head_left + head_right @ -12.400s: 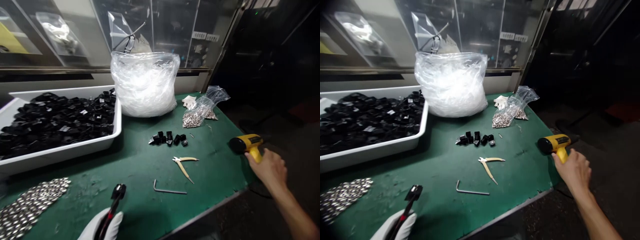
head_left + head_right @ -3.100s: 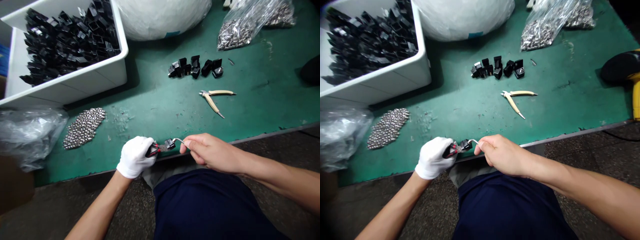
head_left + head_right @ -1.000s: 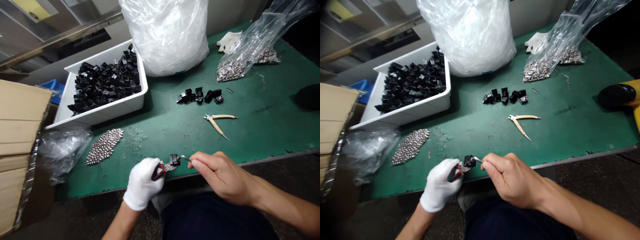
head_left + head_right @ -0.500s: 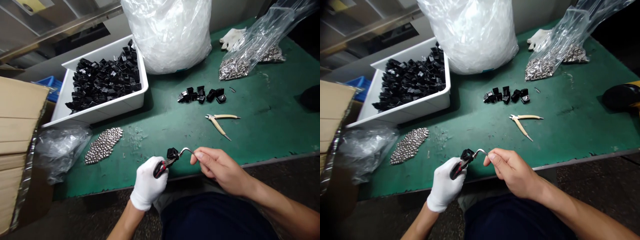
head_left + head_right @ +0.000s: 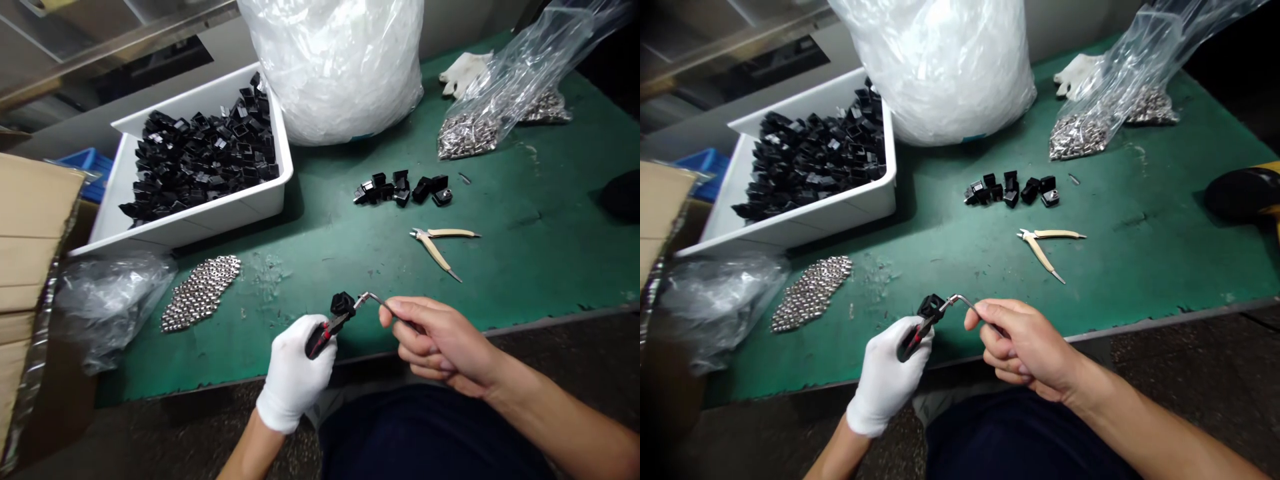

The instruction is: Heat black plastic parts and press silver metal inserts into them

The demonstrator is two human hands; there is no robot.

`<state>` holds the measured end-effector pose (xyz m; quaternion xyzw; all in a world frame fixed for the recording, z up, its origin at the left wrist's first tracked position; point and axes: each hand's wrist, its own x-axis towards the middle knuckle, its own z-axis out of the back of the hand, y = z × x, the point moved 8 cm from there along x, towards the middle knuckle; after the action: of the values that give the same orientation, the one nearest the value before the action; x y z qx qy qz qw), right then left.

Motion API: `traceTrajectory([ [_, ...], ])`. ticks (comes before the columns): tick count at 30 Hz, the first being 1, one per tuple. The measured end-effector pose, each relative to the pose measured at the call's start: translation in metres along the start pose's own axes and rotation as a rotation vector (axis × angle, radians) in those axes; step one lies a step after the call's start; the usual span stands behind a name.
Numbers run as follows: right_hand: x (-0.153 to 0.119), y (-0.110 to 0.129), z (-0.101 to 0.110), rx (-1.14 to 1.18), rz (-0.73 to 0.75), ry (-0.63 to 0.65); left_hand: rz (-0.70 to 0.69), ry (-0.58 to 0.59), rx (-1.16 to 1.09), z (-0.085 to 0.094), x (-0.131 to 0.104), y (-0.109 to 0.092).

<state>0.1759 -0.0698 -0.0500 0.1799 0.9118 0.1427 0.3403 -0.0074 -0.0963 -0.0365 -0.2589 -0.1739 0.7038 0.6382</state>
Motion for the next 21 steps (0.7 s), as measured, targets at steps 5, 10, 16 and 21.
traceTrajectory([
  [5, 0.001, 0.004, 0.007, 0.018, 0.041, -0.029, 0.052, -0.051, 0.138, 0.005, 0.009, 0.002],
  [10, 0.000, 0.008, 0.020, 0.026, 0.103, -0.091, 0.074, -0.021, 0.408, 0.006, 0.023, -0.006],
  [16, -0.005, 0.008, 0.038, 0.059, 0.142, -0.149, 0.031, 0.053, 0.676, 0.001, 0.038, -0.025],
  [21, -0.006, 0.008, 0.049, 0.086, 0.169, -0.184, 0.033, 0.088, 0.706, -0.001, 0.040, -0.031],
])
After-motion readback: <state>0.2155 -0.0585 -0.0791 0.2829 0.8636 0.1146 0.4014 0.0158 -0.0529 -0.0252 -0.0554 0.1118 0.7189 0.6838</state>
